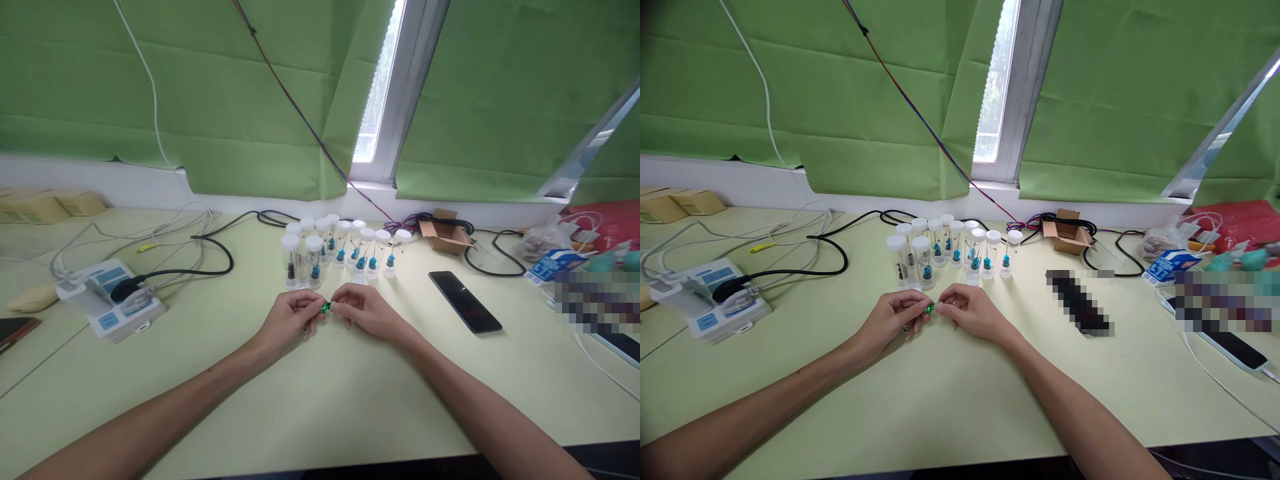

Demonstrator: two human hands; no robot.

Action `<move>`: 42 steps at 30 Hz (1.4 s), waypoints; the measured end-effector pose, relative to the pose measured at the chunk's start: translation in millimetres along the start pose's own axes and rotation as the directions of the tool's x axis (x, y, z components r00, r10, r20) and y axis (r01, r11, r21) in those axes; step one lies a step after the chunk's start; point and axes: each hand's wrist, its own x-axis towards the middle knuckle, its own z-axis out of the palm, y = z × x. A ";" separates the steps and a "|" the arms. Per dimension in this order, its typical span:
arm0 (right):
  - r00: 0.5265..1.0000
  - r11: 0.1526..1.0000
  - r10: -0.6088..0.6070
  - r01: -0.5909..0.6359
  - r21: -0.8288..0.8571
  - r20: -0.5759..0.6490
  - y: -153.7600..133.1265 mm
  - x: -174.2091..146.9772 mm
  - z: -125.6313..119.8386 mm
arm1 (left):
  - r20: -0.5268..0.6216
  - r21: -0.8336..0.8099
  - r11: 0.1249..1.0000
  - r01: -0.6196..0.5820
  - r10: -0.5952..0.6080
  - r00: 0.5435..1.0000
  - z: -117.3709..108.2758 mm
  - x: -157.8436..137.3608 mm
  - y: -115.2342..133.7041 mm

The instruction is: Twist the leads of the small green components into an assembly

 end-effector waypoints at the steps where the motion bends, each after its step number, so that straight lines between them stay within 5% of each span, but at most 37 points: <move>1: 1.000 1.000 -0.003 0.003 -0.004 -0.001 0.8 0.0 -0.8 | 0.000 -0.005 1.000 -0.003 0.003 1.000 -0.3 0.1 -0.4; 42: 1.000 0.999 -0.019 0.017 0.050 0.025 -0.3 -1.0 -2.0 | 0.003 0.010 1.000 -0.008 0.008 1.000 -1.0 0.2 -1.6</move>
